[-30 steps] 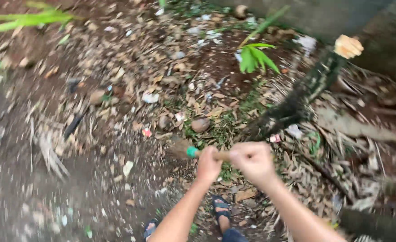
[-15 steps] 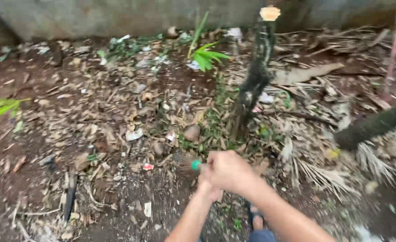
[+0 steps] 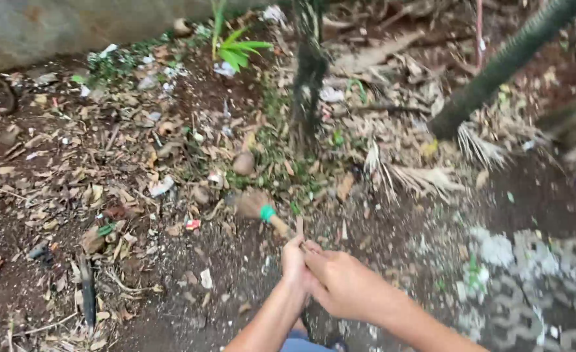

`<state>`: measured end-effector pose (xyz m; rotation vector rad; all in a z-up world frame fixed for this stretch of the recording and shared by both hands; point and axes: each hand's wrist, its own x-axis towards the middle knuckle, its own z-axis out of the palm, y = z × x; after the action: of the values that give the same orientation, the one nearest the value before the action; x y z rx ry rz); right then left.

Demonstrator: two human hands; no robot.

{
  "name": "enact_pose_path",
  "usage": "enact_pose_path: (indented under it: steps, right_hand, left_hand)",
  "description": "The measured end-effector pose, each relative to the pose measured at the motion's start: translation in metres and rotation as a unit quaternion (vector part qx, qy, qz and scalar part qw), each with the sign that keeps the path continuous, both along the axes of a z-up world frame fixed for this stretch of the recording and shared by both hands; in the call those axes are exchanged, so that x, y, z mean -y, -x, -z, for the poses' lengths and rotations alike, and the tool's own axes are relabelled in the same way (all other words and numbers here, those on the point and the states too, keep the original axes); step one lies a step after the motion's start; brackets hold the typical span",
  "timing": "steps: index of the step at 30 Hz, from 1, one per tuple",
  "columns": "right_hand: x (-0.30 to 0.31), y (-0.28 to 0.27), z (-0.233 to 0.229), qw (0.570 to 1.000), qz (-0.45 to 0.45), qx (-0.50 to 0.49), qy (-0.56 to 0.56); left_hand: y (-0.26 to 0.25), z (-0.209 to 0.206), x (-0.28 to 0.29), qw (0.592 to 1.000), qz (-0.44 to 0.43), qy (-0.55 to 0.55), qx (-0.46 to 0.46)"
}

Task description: Sweeping dry leaves and debris in an outdoor backyard area using a broom.

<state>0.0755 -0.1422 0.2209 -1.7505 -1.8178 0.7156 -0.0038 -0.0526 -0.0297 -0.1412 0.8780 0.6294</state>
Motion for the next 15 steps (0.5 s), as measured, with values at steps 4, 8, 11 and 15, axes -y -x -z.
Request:
enact_pose_path:
  steps: [4, 8, 11, 15]
  right_hand:
    - [0.064, -0.034, -0.011, 0.984, 0.062, -0.004, 0.165]
    - [0.104, -0.066, 0.075, 0.902, 0.286, -0.092, 0.311]
    - [0.126, -0.077, 0.172, 0.868, 0.289, -0.313, 0.257]
    - [0.141, -0.084, 0.222, 0.657, 0.346, -0.651, 0.157]
  left_hand:
    - [-0.015, -0.008, 0.080, 0.997, 0.075, 0.006, 0.001]
    - [-0.018, -0.093, 0.141, 0.948, 0.230, -0.171, -0.141]
    - [-0.018, -0.093, 0.157, 0.904, 0.330, -0.228, -0.147]
    - [-0.014, -0.130, 0.178, 0.834, 0.447, -0.304, -0.114]
